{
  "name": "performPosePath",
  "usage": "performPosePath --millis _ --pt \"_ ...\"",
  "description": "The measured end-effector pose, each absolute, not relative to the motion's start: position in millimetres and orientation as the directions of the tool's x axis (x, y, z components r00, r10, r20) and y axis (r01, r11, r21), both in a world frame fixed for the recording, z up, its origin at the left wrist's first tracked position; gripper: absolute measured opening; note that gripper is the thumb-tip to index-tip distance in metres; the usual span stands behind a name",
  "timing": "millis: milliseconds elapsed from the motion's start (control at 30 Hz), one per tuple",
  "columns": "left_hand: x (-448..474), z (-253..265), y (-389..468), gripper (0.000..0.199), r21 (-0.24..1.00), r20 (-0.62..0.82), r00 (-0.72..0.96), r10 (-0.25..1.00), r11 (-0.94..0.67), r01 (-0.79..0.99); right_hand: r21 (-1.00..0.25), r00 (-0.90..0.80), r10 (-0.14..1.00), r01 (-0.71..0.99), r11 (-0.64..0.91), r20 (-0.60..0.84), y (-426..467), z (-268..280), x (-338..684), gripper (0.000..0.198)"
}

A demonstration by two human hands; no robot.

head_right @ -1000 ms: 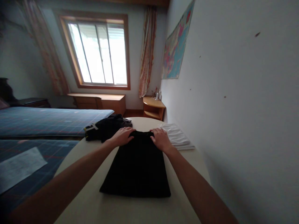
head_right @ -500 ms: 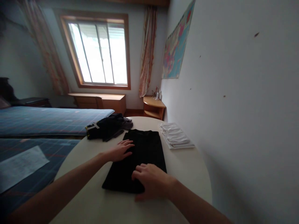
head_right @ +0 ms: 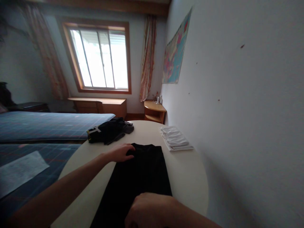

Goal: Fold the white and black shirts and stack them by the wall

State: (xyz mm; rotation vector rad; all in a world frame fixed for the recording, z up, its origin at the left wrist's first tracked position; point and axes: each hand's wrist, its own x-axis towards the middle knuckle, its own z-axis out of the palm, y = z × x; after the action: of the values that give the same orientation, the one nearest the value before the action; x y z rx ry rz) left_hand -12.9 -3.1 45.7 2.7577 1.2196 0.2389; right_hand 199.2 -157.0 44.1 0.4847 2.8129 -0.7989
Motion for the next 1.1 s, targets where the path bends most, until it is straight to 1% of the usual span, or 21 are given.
performPosePath --millis 33,67,100,133,167,200,267,333,400,500,600,667,733,833,900,1000,1033,1100 --pt "-13 44 -3 0.042 0.170 0.069 0.666 0.742 -0.667 0.726 -0.515 -0.929 0.262 0.363 0.776 -0.261 -156 43 201 0.021" --pt "-13 42 -3 0.044 0.166 0.048 0.662 0.748 -0.660 0.733 -0.545 -0.922 0.286 0.385 0.745 -0.261 -153 43 203 0.016" --pt "-13 41 -3 0.045 0.159 0.037 0.652 0.757 -0.649 0.744 -0.561 -0.908 0.335 0.419 0.714 -0.252 -148 45 206 0.015" --pt "-13 39 -3 0.046 0.150 0.032 0.633 0.774 -0.630 0.762 -0.559 -0.883 0.407 0.465 0.687 -0.234 -140 47 211 0.019" --pt "-13 38 -2 0.047 0.139 0.028 0.608 0.794 -0.605 0.784 -0.530 -0.844 0.498 0.520 0.671 -0.198 -130 49 216 0.023" --pt "-14 37 -1 0.048 0.129 0.021 0.583 0.813 -0.580 0.804 -0.470 -0.780 0.610 0.594 0.653 -0.139 -119 51 222 0.022" --pt "-14 36 3 0.050 0.121 -0.001 0.548 0.837 -0.543 0.831 -0.348 -0.615 0.788 0.735 0.583 0.023 -93 52 237 0.018" --pt "-15 35 8 0.048 0.145 -0.025 0.545 0.838 -0.536 0.832 -0.269 -0.476 0.865 0.822 0.502 0.160 -69 47 252 0.021" --pt "-15 35 13 0.044 0.183 -0.034 0.556 0.830 -0.542 0.820 -0.243 -0.401 0.895 0.865 0.440 0.194 -49 38 265 0.029" --pt "-16 35 17 0.036 0.213 -0.031 0.566 0.824 -0.548 0.809 -0.232 -0.364 0.920 0.891 0.389 0.144 -30 24 276 0.036" --pt "-21 36 17 0.033 0.250 -0.055 0.582 0.811 -0.553 0.795 -0.248 -0.363 0.923 0.889 0.385 0.129 -24 16 277 0.033" --pt "-27 39 16 0.035 0.301 -0.080 0.596 0.799 -0.551 0.778 -0.280 -0.373 0.920 0.877 0.392 0.121 -24 17 276 0.028" --pt "-33 45 15 0.035 0.366 -0.076 0.617 0.783 -0.554 0.748 -0.329 -0.386 0.918 0.858 0.395 0.096 -24 23 276 0.025" --pt "-39 60 21 0.031 0.461 -0.007 0.641 0.767 -0.566 0.683 -0.394 -0.408 0.909 0.825 0.405 0.079 -20 42 280 0.022" --pt "-40 69 29 0.031 0.504 0.081 0.621 0.780 -0.569 0.649 -0.389 -0.392 0.911 0.826 0.409 0.125 -11 55 284 0.022" --pt "-35 71 45 0.030 0.507 0.267 0.504 0.821 -0.564 0.651 -0.317 -0.294 0.912 0.869 0.380 0.286 10 63 286 0.024" --pt "-33 66 50 0.031 0.505 0.306 0.451 0.838 -0.545 0.670 -0.301 -0.272 0.905 0.878 0.372 0.327 18 60 286 0.024" --pt "-28 49 56 0.037 0.512 0.302 0.364 0.881 -0.472 0.718 -0.292 -0.248 0.905 0.888 0.356 0.347 30 47 285 0.026"
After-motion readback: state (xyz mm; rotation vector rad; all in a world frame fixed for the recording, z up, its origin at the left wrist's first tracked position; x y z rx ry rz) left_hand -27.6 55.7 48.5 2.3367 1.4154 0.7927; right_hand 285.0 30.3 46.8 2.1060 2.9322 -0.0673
